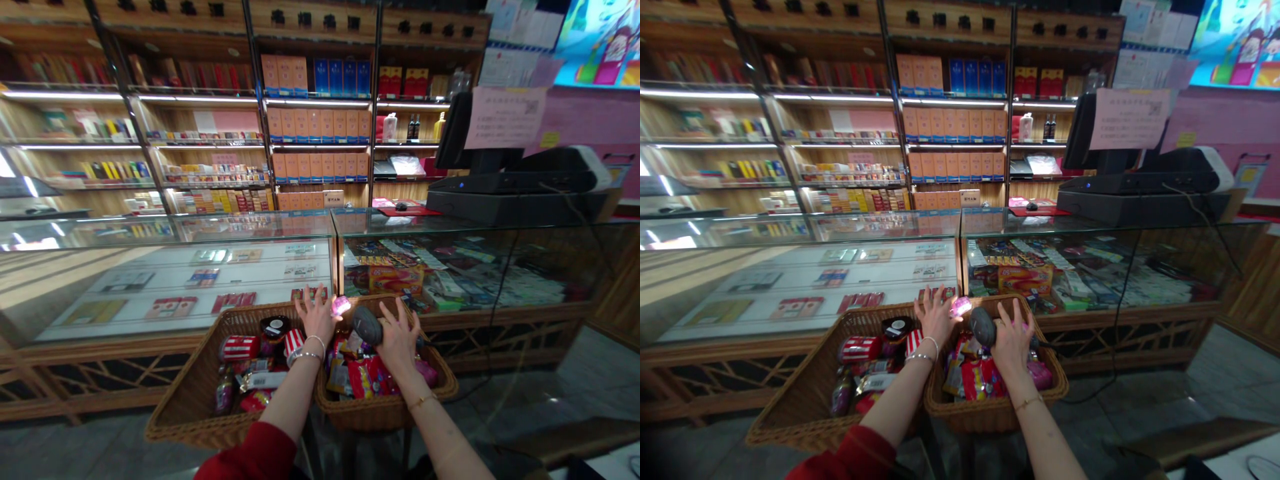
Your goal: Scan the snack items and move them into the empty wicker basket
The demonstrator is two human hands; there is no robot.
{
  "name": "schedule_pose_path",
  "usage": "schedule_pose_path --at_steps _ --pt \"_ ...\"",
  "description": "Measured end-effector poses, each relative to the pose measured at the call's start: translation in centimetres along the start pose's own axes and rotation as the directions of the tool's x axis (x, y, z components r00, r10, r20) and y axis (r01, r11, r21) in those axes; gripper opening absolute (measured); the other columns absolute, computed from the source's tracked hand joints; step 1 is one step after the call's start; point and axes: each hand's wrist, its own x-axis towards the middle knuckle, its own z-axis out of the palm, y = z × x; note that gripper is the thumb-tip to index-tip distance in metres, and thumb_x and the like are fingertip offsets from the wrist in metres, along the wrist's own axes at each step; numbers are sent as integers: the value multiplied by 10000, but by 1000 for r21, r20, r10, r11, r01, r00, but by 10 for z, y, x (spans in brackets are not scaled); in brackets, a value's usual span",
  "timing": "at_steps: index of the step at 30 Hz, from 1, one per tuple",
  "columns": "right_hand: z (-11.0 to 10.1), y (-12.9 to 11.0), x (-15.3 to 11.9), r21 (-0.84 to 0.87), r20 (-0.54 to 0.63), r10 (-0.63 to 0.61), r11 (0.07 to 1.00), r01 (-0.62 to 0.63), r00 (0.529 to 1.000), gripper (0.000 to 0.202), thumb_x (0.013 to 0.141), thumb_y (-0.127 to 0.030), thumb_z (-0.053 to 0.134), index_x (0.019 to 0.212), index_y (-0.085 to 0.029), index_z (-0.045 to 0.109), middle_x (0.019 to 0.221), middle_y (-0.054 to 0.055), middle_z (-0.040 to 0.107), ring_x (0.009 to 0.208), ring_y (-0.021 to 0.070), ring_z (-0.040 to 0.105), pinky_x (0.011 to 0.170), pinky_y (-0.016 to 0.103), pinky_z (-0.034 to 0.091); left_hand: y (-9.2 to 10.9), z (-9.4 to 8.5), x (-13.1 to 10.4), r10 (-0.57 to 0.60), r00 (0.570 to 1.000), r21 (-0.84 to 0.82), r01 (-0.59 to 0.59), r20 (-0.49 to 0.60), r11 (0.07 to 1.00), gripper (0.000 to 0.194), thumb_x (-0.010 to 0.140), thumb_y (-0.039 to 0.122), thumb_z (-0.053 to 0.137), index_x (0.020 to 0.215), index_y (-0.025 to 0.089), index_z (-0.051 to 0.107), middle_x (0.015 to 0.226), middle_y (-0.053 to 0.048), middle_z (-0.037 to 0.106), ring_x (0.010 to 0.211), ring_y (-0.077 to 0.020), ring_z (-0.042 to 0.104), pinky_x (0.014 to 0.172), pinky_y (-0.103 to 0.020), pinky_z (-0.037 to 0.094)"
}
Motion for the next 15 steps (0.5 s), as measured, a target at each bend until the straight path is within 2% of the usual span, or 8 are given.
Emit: schedule_pose_path --at_steps 15 --pt "-2 0 0 35 6 6 999 -6 1000 350 707 -102 516 969 -227 712 1401 31 612 1479 277 261 1187 559 84 0 2 0 5 1000 -2 -5 -3 1000 574 723 400 761 1284 381 644 1613 -20 363 1526 -399 109 1190 -685 42"
